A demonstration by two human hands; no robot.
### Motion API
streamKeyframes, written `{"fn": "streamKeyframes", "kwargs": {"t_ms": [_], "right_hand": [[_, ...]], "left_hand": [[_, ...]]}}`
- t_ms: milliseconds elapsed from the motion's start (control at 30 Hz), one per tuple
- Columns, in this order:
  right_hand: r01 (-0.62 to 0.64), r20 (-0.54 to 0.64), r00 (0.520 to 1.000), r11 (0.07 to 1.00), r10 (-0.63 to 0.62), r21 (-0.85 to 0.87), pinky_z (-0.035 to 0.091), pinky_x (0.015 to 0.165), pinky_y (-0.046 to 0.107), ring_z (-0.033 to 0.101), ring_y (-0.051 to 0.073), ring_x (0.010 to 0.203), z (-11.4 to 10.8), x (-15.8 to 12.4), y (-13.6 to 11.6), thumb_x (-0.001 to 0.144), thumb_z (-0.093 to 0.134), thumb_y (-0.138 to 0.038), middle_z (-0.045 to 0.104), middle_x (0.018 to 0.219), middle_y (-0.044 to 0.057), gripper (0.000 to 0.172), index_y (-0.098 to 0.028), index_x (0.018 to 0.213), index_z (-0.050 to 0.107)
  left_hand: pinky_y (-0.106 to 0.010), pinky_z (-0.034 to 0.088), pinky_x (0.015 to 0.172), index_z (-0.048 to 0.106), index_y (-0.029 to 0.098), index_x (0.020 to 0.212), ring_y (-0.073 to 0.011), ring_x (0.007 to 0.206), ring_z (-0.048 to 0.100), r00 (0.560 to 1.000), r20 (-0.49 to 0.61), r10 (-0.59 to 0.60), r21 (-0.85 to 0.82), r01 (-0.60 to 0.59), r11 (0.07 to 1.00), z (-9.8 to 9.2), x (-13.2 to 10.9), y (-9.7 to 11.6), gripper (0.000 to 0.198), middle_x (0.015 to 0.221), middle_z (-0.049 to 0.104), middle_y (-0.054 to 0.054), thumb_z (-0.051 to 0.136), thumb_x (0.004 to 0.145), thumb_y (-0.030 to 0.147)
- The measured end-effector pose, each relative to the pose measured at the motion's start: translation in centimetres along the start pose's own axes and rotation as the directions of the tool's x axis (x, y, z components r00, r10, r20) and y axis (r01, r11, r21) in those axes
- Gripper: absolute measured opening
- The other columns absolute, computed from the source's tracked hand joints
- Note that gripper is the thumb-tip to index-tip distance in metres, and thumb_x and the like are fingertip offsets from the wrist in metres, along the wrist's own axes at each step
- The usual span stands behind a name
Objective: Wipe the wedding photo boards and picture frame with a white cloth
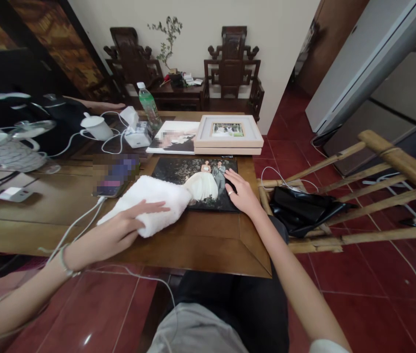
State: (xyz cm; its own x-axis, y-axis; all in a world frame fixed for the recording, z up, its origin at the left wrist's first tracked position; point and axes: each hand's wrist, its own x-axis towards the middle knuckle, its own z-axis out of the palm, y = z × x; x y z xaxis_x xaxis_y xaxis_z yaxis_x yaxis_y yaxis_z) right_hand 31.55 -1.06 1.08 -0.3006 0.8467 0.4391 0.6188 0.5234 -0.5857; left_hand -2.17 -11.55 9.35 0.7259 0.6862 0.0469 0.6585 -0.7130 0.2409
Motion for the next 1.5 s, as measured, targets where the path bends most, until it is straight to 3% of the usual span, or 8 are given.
{"fn": "streamKeyframes", "kwargs": {"t_ms": [267, 500, 633, 867, 1000, 1100, 1300, 1500], "right_hand": [[0.010, -0.002, 1.000, 1.000, -0.010, -0.021, 0.036, 0.113, 0.049, 0.046, 0.025, 0.133, 0.0, 0.0, 0.1, 0.092, 0.047, -0.029, 0.057, 0.136, 0.011, 0.039, -0.018, 0.126, 0.063], [0.011, 0.005, 1.000, 0.999, -0.010, -0.030, 0.036, 0.113, 0.050, 0.046, 0.026, 0.134, -0.2, 0.0, 0.0, 0.092, 0.047, -0.029, 0.057, 0.136, 0.012, 0.039, -0.017, 0.126, 0.063], [0.009, 0.002, 1.000, 1.000, -0.009, -0.022, 0.035, 0.113, 0.051, 0.046, 0.026, 0.134, -0.2, -0.1, 0.0, 0.092, 0.048, -0.028, 0.057, 0.137, 0.010, 0.039, -0.020, 0.127, 0.062], [0.019, -0.001, 1.000, 1.000, -0.019, -0.017, 0.036, 0.113, 0.050, 0.046, 0.024, 0.134, 0.0, 0.0, 0.2, 0.092, 0.047, -0.028, 0.058, 0.136, 0.010, 0.039, -0.019, 0.127, 0.062], [0.013, -0.004, 1.000, 1.000, -0.013, -0.012, 0.036, 0.113, 0.049, 0.046, 0.024, 0.134, 0.0, 0.0, 0.1, 0.092, 0.047, -0.028, 0.058, 0.136, 0.010, 0.039, -0.019, 0.126, 0.063], [0.012, -0.006, 1.000, 1.000, -0.012, -0.014, 0.036, 0.113, 0.050, 0.046, 0.024, 0.134, 0.0, 0.0, 0.0, 0.092, 0.047, -0.028, 0.058, 0.135, 0.010, 0.038, -0.020, 0.125, 0.063], [0.013, 0.006, 1.000, 0.999, -0.013, -0.033, 0.036, 0.113, 0.047, 0.046, 0.024, 0.134, -0.2, 0.0, 0.0, 0.092, 0.047, -0.030, 0.058, 0.136, 0.013, 0.040, -0.015, 0.126, 0.063], [0.007, 0.010, 1.000, 1.000, -0.007, -0.023, 0.036, 0.113, 0.049, 0.046, 0.025, 0.134, -0.2, 0.0, 0.1, 0.092, 0.048, -0.029, 0.058, 0.136, 0.012, 0.039, -0.017, 0.126, 0.062]], "left_hand": [[-0.040, 0.043, 0.107, 0.064, 0.015, 0.071, -0.0249, 0.126, 0.052, 0.996, -0.081, -0.027, 0.040, 0.030, 0.999, -0.1, 7.7, -5.5, 0.030, 0.139, 0.055, -0.010, 0.038, 0.072, 0.000], [-0.039, 0.045, 0.104, 0.068, 0.013, 0.078, -0.0268, 0.118, 0.059, 0.987, -0.149, -0.058, 0.116, 0.076, 0.990, 0.0, 12.1, -8.4, 0.034, 0.128, 0.062, -0.012, 0.038, 0.070, -0.002], [-0.040, 0.043, 0.106, 0.068, 0.013, 0.079, -0.0271, 0.122, 0.057, 0.994, -0.086, -0.075, 0.121, 0.085, 0.989, 0.1, 11.0, -5.9, 0.033, 0.130, 0.060, -0.013, 0.039, 0.072, -0.002], [-0.056, 0.031, 0.114, 0.070, 0.017, 0.088, -0.0272, 0.139, 0.038, 0.990, 0.137, -0.030, 0.040, 0.024, 0.999, 0.3, 5.1, 3.0, 0.042, 0.146, 0.048, -0.007, 0.040, 0.071, -0.006], [-0.055, 0.032, 0.114, 0.070, 0.017, 0.089, -0.0284, 0.140, 0.037, 0.985, 0.175, -0.004, 0.023, 0.000, 1.000, 0.3, 4.1, 4.6, 0.042, 0.151, 0.041, -0.004, 0.041, 0.071, -0.007], [-0.052, 0.035, 0.112, 0.070, 0.016, 0.091, -0.0268, 0.137, 0.041, 0.992, 0.124, -0.006, 0.018, 0.004, 1.000, 0.1, 5.6, 3.2, 0.042, 0.149, 0.044, -0.007, 0.040, 0.072, -0.007], [-0.039, 0.045, 0.104, 0.069, 0.013, 0.085, -0.0257, 0.121, 0.057, 1.000, -0.007, -0.006, 0.050, 0.007, 0.999, 0.0, 11.6, -1.8, 0.034, 0.133, 0.058, -0.013, 0.041, 0.074, -0.003], [-0.036, 0.050, 0.094, 0.070, 0.012, 0.089, -0.0251, 0.105, 0.064, 0.997, -0.023, -0.072, 0.166, 0.075, 0.983, -0.2, 15.5, -5.0, 0.034, 0.118, 0.065, -0.013, 0.041, 0.075, 0.000]]}}
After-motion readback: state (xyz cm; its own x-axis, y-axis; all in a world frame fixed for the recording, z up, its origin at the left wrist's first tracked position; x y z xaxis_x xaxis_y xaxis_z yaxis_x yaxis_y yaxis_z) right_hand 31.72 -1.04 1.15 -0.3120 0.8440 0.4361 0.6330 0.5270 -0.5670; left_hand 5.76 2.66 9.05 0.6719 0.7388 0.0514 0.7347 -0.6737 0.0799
